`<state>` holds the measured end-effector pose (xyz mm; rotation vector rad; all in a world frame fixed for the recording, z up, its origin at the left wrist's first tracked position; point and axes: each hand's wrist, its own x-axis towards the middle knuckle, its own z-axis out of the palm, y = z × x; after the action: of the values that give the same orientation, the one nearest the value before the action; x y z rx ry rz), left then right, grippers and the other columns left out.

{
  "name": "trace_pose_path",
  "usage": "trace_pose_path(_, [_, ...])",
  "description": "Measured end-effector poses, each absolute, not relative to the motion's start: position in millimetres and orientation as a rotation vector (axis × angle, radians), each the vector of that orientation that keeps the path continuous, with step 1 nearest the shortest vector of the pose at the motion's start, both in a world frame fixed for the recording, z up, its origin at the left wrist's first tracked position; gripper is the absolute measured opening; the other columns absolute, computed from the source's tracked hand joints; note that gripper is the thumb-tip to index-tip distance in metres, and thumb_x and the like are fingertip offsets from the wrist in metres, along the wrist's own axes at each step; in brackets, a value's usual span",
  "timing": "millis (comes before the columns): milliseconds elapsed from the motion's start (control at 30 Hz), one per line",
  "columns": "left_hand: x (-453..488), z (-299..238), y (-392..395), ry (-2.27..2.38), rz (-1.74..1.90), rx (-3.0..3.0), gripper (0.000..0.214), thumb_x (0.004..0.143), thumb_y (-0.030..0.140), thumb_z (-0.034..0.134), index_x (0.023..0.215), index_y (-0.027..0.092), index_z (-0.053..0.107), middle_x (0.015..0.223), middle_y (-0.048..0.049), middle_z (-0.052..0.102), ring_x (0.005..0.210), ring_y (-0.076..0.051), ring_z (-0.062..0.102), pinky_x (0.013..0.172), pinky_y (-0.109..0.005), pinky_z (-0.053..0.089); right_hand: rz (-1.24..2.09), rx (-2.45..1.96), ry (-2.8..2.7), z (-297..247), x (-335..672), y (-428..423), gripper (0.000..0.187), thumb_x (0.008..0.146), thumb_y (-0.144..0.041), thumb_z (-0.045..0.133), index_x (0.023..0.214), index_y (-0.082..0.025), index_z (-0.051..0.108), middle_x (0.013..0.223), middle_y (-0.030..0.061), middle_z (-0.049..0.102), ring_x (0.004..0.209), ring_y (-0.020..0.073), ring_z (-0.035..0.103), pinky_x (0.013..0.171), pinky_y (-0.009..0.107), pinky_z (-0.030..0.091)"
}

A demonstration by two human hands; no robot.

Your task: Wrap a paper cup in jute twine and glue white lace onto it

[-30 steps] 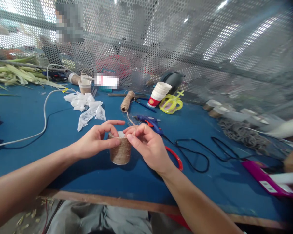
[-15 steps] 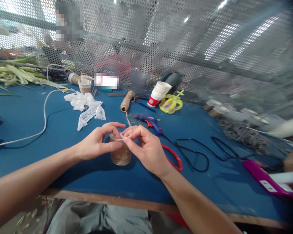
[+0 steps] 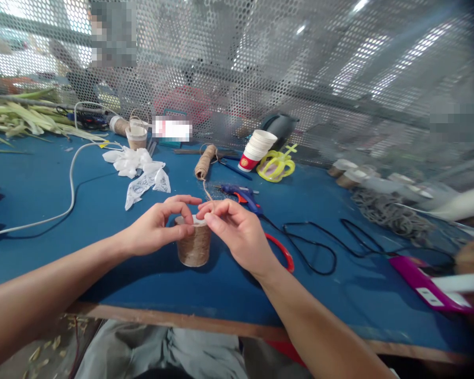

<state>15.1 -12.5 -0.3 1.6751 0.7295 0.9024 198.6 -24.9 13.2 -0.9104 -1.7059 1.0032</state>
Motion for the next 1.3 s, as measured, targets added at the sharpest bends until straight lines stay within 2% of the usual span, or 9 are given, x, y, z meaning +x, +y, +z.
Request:
trace_pose_path(200, [14.8,1.0,-12.2,0.728,0.899,1.603,0.012,0.077,0.024,0.061,0.071,0.015,0.056,0.13,-0.0106,0.048,0.12,-0.03,0.043,0.099,-0.041,0.032,1.154,-0.945,-1.559,14.7,199.3,-23.7,0.012,0.079,-0.025,0.059,0.069,-0.021,0.053,0.084,0.0013,0.066,0.088,0.0156,0.06,0.082,0.031,0.046])
trace_pose_path(467, [16.9,3.0,-13.7,0.736,0.897,1.497,0.014,0.076,0.025,0.062,0.07,0.015,0.055,0.132,-0.0113,0.046,0.118,-0.029,0.046,0.091,-0.039,0.038,1.11,-1.019,-1.711,15.3,199.7,-21.4,0.012,0.076,-0.023,0.06,0.072,-0.02,0.05,0.085,0.0028,0.064,0.088,0.0171,0.06,0.083,0.035,0.045])
trace_pose_path(633, [14.5,-1.0,-12.2,0.73,0.895,1.519,0.014,0.078,0.026,0.061,0.071,0.015,0.055,0.13,-0.0106,0.049,0.118,-0.028,0.046,0.093,-0.039,0.037,1.083,-1.031,-1.733,12.6,199.8,-21.5,0.014,0.076,-0.024,0.06,0.071,-0.02,0.048,0.08,0.002,0.062,0.08,0.0157,0.059,0.078,0.034,0.047])
trace_pose_path(800, [13.5,1.1,-6.6,0.803,1.008,1.536,0.019,0.071,0.032,0.069,0.079,0.017,0.061,0.125,-0.0095,0.054,0.118,-0.027,0.046,0.097,-0.038,0.032,1.138,-1.033,-1.642,13.1,199.7,-23.0,0.016,0.075,-0.024,0.063,0.071,-0.02,0.047,0.08,0.0011,0.063,0.078,0.0145,0.059,0.075,0.031,0.047])
trace_pose_path(867, [12.6,0.8,-2.8,0.824,1.13,1.398,0.02,0.073,0.036,0.066,0.082,0.017,0.063,0.115,-0.0078,0.06,0.108,-0.022,0.052,0.094,-0.034,0.035,1.17,-1.055,-1.595,13.4,199.8,-23.1,0.017,0.074,-0.024,0.064,0.07,-0.02,0.048,0.081,0.001,0.065,0.078,0.0145,0.06,0.075,0.031,0.046])
trace_pose_path(933, [11.2,-1.4,1.7,0.841,1.275,1.254,0.018,0.076,0.036,0.064,0.077,0.017,0.064,0.093,-0.0036,0.065,0.093,-0.016,0.056,0.088,-0.029,0.037,1.22,-1.065,-1.544,13.2,200.0,-22.2,0.018,0.073,-0.024,0.066,0.069,-0.02,0.049,0.08,0.0008,0.065,0.078,0.0146,0.06,0.075,0.031,0.046])
trace_pose_path(1033, [9.3,-4.6,6.7,0.84,1.419,1.184,0.019,0.076,0.033,0.064,0.065,0.017,0.061,0.068,0.0017,0.06,0.073,-0.012,0.054,0.078,-0.026,0.039,1.317,-1.039,-1.469,11.6,200.1,-19.1,0.019,0.069,-0.023,0.068,0.068,-0.02,0.049,0.077,-0.0005,0.066,0.077,0.0142,0.06,0.075,0.031,0.045])
trace_pose_path(1200, [10.8,0.6,6.6,0.793,1.407,1.22,0.045,0.083,0.04,0.055,0.044,0.017,0.048,0.05,0.0016,0.05,0.06,-0.011,0.05,0.07,-0.026,0.039,1.414,-0.999,-1.396,10.3,199.6,-16.3,0.02,0.067,-0.022,0.069,0.066,-0.019,0.05,0.074,-0.0013,0.066,0.075,0.0133,0.059,0.075,0.03,0.044])
trace_pose_path(1300, [11.5,4.0,7.8,0.789,1.431,1.113,0.05,0.084,0.038,0.054,0.039,0.017,0.042,0.046,0.0014,0.048,0.056,-0.011,0.049,0.066,-0.025,0.04,1.421,-0.987,-1.394,11.1,199.4,-17.5,0.02,0.066,-0.022,0.07,0.066,-0.02,0.049,0.074,-0.0014,0.066,0.075,0.0136,0.059,0.075,0.031,0.044])
